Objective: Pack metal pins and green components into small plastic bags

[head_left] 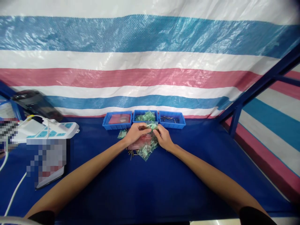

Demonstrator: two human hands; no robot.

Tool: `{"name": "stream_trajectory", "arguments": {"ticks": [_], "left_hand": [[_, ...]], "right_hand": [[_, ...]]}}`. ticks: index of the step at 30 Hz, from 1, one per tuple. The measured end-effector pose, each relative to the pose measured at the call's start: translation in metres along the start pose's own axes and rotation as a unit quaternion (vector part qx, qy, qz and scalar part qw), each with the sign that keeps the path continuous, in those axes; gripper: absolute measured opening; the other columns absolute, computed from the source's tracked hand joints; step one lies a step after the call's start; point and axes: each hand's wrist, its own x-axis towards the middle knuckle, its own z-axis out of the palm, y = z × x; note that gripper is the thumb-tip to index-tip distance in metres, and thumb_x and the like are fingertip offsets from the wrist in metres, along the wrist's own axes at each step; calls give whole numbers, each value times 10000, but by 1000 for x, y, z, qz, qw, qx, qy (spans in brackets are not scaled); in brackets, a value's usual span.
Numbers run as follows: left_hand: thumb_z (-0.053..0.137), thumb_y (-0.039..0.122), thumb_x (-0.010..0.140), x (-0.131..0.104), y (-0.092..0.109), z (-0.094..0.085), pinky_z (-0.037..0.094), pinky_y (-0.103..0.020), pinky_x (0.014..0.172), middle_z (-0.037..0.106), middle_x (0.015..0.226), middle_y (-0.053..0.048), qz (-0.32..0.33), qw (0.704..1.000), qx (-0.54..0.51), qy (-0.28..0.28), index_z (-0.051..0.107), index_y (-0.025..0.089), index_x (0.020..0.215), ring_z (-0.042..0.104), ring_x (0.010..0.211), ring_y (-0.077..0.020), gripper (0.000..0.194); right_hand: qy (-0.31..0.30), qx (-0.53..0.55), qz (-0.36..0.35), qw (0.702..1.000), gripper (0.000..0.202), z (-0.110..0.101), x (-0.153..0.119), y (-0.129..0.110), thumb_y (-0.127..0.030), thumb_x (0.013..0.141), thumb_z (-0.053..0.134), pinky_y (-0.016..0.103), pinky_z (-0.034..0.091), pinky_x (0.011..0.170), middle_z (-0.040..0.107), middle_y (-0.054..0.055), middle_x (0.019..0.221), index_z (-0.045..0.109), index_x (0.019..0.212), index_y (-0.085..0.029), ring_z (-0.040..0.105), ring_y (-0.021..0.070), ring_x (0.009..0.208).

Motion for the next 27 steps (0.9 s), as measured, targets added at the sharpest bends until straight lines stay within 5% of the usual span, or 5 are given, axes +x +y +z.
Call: {"name": "stream_trajectory", "arguments": {"ticks": [17,27], "left_hand": [[651,316,806,-1,15,-6,385,-246,584,586,617,-6,42,998,44,16,659,136,609,496,600,-118,267],[597,411,844,3,4,-3,390,-221,543,510,635,19,4,1000,2,9,579,151,735,470,550,-96,283]], "right_hand": [[12,11,7,1000,275,-2,-1,-4,-354,958,423,270,338,596,439,-9,691,452,731,-202,415,139,616],[-7,20,5,1000,245,-2,-1,-5,-365,954,427,277,361,597,496,8,716,515,798,-198,452,146,622]]}}
